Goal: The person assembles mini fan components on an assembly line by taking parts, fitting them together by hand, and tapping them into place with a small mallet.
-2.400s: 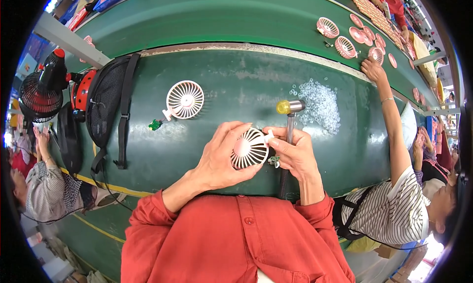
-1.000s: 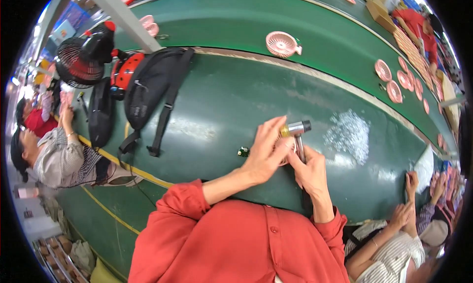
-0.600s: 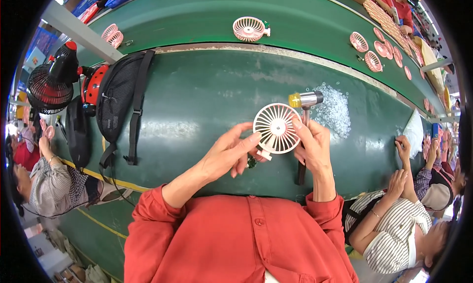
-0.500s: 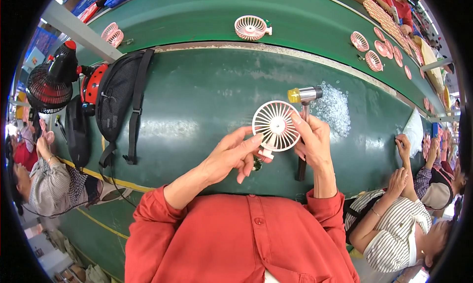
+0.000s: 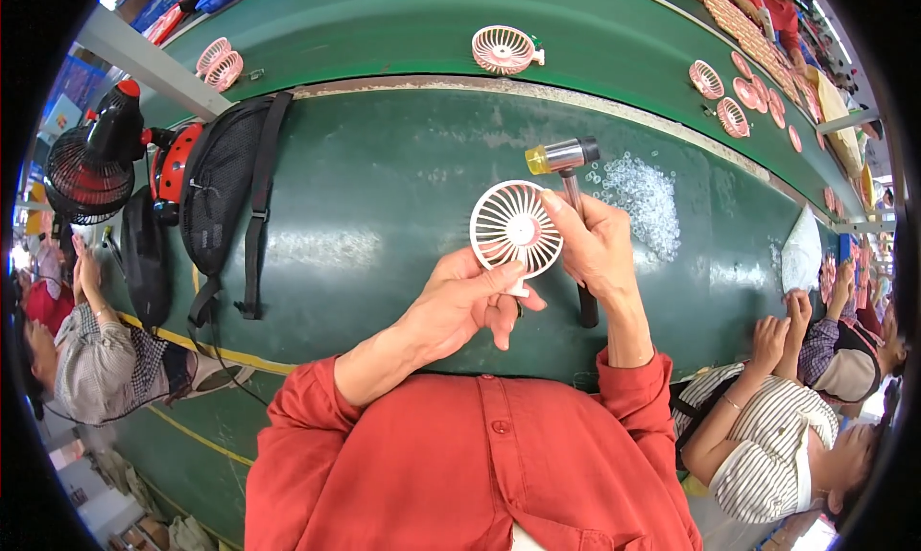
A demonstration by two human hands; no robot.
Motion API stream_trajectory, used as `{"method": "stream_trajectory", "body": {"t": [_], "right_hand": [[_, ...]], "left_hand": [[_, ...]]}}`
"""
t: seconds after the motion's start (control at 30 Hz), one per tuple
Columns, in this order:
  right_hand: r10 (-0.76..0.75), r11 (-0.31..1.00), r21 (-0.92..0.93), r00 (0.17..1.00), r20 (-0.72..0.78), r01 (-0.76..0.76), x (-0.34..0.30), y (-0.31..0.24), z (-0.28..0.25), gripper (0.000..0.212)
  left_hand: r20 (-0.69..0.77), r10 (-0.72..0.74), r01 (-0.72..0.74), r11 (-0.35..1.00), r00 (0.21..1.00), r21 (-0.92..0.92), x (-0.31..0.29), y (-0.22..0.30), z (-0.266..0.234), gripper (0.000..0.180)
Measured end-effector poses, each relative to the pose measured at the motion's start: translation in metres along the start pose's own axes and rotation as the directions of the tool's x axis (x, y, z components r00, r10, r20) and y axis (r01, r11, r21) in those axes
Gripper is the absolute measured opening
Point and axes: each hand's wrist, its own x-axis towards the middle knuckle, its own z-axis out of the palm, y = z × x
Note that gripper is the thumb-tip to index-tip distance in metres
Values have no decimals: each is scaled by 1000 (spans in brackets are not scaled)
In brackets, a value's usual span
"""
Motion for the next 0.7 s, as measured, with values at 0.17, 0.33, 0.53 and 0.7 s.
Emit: {"method": "stream_trajectory", "body": {"t": [0.17, 0.33, 0.53, 0.7], "right_hand": [[-89, 987, -138, 995, -42, 82, -24, 9, 10, 31], [-2, 999, 50, 999, 39, 0, -48, 20, 26, 33], [19, 963, 265, 992, 123, -51, -53, 15, 22, 34], [-77, 949, -302, 995, 67, 94, -56, 2, 11, 29]], "left_hand": [[-62, 69, -73, 995, 996, -74, 2, 4, -2, 26], [-129, 100, -113, 989, 987, -99, 4, 3, -3, 27], [-133, 123, -139, 983, 983, -119, 8, 1, -7, 26], [-157, 205, -210, 978, 966, -18, 9, -1, -8, 27]]}}
